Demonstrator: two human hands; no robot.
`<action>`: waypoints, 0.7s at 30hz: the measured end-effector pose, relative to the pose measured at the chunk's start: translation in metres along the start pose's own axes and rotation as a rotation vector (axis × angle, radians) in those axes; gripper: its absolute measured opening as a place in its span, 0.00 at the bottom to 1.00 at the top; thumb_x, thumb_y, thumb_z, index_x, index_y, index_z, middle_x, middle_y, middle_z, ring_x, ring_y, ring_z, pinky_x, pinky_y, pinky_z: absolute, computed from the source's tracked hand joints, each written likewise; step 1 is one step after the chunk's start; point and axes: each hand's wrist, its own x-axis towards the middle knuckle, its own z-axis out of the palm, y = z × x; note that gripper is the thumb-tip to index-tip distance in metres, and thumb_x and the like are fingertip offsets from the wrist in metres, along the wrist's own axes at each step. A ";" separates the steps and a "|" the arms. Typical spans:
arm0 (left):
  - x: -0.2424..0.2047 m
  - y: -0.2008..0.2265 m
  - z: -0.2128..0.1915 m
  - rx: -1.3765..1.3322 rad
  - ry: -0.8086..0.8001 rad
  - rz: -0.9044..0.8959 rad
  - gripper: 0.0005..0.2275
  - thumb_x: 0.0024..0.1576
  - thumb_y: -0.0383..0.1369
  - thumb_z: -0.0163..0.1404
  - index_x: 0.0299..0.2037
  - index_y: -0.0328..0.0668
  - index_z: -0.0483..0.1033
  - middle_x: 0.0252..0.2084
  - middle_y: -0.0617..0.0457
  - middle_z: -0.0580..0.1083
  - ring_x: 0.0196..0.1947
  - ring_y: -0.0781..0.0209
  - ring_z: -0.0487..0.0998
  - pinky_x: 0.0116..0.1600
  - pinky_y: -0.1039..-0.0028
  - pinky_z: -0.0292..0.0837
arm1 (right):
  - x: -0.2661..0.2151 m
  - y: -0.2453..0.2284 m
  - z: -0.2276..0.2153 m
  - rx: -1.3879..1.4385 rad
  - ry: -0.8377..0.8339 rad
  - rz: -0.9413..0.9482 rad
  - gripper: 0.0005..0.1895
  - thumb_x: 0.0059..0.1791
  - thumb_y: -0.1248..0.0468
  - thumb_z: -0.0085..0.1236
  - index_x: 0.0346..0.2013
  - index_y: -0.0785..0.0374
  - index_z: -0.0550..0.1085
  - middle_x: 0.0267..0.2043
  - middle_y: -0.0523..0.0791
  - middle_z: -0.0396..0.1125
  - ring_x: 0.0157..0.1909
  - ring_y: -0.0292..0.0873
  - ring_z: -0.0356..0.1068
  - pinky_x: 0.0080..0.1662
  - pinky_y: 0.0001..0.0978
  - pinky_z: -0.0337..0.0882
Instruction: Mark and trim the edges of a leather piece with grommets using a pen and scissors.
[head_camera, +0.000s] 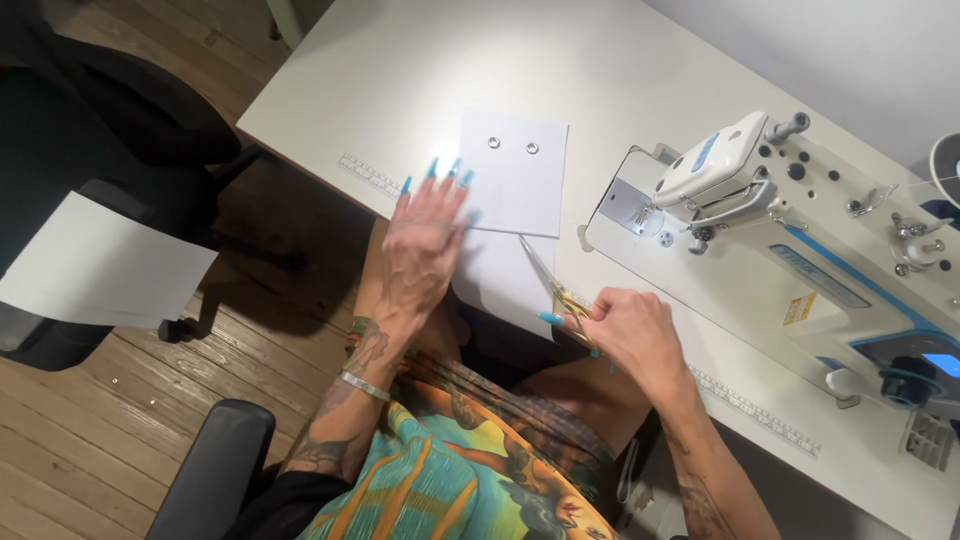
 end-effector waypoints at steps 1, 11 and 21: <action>-0.001 -0.002 0.001 0.088 -0.058 -0.006 0.14 0.56 0.35 0.42 0.52 0.49 0.65 0.55 0.49 0.64 0.58 0.54 0.58 0.63 0.55 0.41 | -0.002 0.001 -0.001 -0.002 0.037 -0.020 0.17 0.30 0.48 0.57 0.11 0.58 0.69 0.14 0.50 0.64 0.28 0.56 0.68 0.38 0.43 0.67; -0.010 0.002 0.013 0.185 -0.014 0.165 0.17 0.56 0.38 0.41 0.55 0.45 0.60 0.54 0.49 0.65 0.56 0.51 0.64 0.61 0.56 0.51 | -0.104 0.186 -0.015 -0.361 0.286 0.259 0.15 0.34 0.44 0.56 0.20 0.48 0.66 0.16 0.34 0.63 0.25 0.39 0.62 0.35 0.27 0.63; -0.041 0.042 0.001 0.351 -0.095 0.353 0.16 0.56 0.39 0.40 0.54 0.46 0.64 0.56 0.55 0.64 0.57 0.58 0.63 0.59 0.66 0.54 | -0.173 0.320 -0.017 -0.346 0.357 0.307 0.15 0.40 0.56 0.54 0.42 0.45 0.72 0.32 0.39 0.68 0.36 0.42 0.67 0.42 0.32 0.65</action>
